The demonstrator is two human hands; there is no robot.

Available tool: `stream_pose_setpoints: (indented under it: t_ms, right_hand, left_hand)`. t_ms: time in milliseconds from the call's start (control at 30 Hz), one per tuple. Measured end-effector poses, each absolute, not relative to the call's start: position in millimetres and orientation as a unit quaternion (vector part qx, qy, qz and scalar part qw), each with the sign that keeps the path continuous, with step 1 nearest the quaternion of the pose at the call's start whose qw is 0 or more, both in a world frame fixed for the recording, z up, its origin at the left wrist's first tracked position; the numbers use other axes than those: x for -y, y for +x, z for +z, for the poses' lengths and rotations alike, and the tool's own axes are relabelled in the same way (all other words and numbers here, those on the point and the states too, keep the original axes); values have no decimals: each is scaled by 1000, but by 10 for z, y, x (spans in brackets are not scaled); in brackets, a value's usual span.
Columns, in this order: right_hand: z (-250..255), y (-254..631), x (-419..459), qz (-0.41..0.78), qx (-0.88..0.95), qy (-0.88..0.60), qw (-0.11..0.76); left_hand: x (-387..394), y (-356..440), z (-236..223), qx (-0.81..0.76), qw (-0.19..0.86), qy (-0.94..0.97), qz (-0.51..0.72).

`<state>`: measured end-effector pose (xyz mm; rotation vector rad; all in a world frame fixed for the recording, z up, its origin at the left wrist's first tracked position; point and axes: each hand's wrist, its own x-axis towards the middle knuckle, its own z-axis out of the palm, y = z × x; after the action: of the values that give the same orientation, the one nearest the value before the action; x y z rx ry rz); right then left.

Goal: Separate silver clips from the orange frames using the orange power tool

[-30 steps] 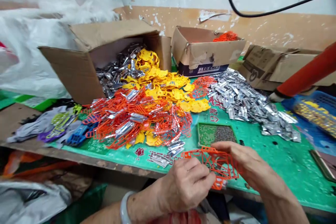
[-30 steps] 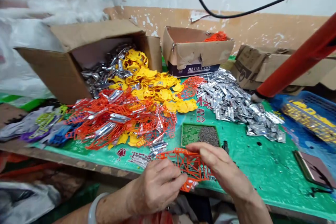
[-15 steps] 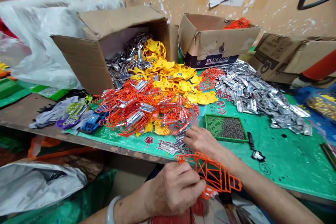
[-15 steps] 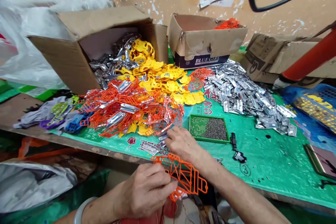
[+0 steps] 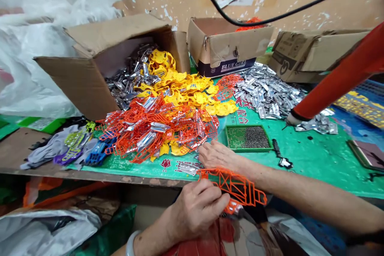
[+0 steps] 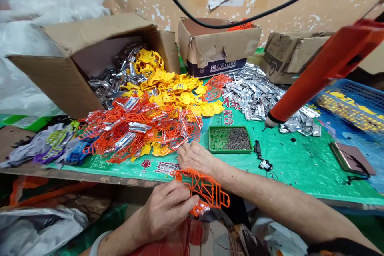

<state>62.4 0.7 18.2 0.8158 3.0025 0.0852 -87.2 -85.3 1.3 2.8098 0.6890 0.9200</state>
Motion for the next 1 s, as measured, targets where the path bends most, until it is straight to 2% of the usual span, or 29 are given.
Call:
stream_pose_setpoints:
  t_ms: [300,533,600,767,1000]
  right_hand:
    - [51,510,-109,-17,-963,267,-27]
    - [311,980,-185,-108,-930,341,-90]
    - [386,1179,-136,-164,-910,365,-110]
    - [444,1476,36,-460,-741,436,-223]
    - [314,1546,218,-566,-598,496,-276]
  left_hand:
    - [857,-887,46,-224,27,927,301]
    - [750,-884,61,-242,28,920,307]
    - [704,-855,82,-239,55,919,308]
    - [589,-752,120,-234,105,916,307]
    - [504,-653,175,-211,159,930,255]
